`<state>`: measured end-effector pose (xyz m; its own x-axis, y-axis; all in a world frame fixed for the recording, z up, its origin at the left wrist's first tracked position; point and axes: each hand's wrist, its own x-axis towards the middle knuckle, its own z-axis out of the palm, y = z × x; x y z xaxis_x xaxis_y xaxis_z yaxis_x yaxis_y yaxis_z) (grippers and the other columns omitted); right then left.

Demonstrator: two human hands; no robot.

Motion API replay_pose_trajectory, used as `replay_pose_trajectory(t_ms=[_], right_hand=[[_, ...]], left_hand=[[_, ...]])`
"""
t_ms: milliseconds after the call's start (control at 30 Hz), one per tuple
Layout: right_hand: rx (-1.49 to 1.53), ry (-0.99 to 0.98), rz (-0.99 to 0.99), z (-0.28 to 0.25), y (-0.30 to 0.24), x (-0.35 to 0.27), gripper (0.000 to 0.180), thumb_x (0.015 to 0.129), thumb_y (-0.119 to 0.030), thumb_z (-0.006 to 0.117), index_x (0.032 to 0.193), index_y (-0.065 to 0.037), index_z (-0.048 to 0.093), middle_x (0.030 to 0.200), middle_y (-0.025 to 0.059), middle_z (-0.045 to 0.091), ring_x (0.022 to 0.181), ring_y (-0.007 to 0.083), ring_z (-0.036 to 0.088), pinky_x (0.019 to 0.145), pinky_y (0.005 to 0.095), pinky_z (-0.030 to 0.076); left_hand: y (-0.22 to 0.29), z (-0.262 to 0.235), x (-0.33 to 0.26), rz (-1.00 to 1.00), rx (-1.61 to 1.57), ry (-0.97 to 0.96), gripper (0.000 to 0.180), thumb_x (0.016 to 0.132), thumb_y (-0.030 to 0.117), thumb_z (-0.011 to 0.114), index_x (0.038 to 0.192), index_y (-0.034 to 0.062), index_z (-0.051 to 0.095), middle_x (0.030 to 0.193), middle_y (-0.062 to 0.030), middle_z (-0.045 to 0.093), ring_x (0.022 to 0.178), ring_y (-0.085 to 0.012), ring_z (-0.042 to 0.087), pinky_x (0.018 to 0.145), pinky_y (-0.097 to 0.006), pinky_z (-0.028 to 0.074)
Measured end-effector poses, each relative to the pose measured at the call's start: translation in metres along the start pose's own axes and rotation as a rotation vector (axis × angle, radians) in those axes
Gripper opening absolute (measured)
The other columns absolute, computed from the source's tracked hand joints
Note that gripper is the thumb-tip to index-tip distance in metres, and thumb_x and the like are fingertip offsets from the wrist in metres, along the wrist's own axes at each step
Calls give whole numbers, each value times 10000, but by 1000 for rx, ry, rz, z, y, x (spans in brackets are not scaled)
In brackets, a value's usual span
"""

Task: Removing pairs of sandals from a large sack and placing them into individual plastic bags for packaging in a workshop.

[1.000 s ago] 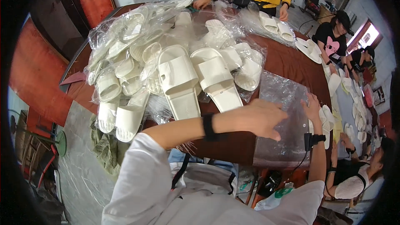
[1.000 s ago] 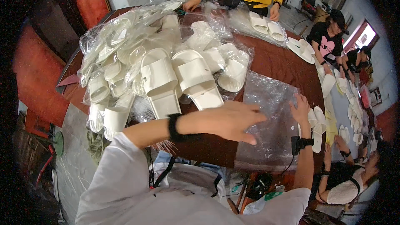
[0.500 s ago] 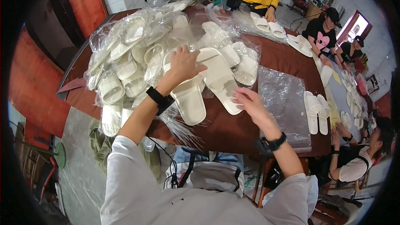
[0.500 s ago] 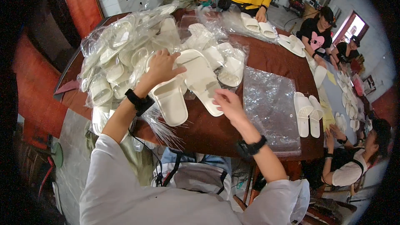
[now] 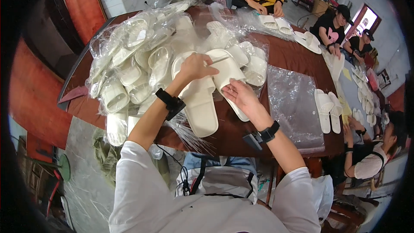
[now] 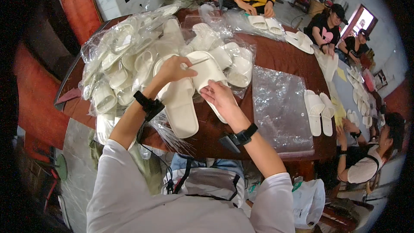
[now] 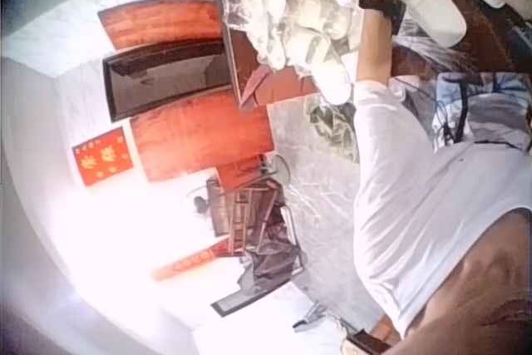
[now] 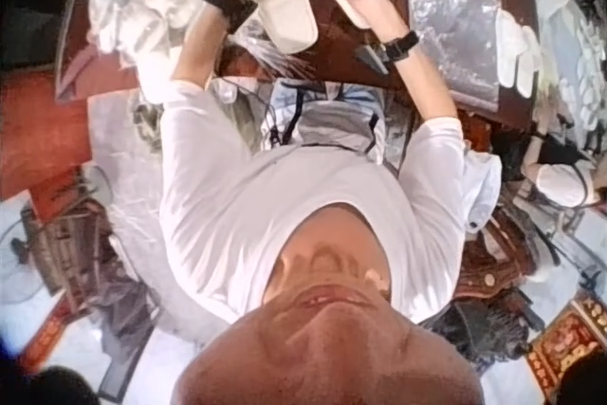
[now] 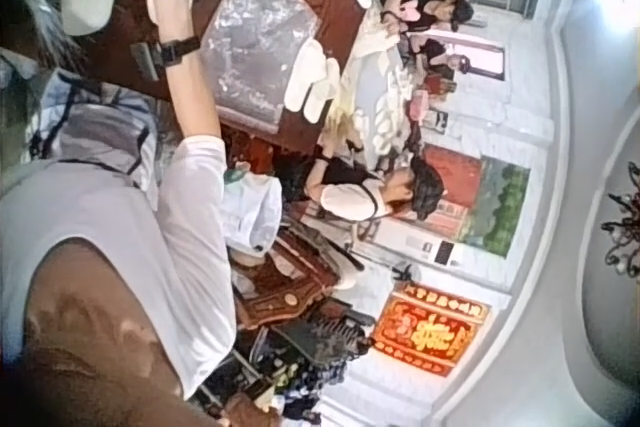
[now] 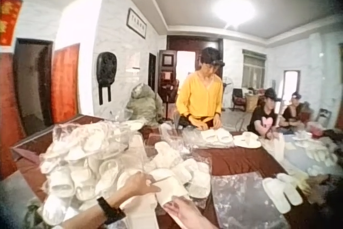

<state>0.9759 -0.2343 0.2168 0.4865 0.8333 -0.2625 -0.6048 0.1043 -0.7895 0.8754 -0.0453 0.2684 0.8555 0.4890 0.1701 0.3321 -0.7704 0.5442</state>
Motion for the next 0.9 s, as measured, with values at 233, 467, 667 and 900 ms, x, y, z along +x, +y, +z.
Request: replay_pose_trajectory(t_ms=[233,467,667,900], right_hand=[[-5,89,26,-9,-3,-79,173,914,-162,566,986,-9,529,914,92,596,883,183,618,782,306,536],[-139,48,30,-44,29,-120,191,872,-81,610,1034,5,557,961,87,619,890,165,632,780,276,537],[-513,155,-143,-59,50,-136,160,877,-67,608,999,31,579,880,73,635,755,126,636,634,227,523],[-606,155,-242,-52,39,-156,106,872,-49,615,950,23,613,835,30,632,732,65,583,648,204,495]], left_hand=[[50,6,-43,34,-114,-76,395,639,433,743,816,86,678,872,-158,642,901,-310,603,775,-396,467],[38,65,-77,47,-100,-238,424,674,454,707,866,77,676,954,-203,598,920,-331,582,814,-404,452],[49,65,-86,134,81,-128,302,729,282,710,914,54,640,932,-184,567,863,-357,567,783,-423,451],[107,68,-124,522,-192,-238,226,751,77,662,969,53,604,960,-135,584,895,-313,564,757,-374,466]])
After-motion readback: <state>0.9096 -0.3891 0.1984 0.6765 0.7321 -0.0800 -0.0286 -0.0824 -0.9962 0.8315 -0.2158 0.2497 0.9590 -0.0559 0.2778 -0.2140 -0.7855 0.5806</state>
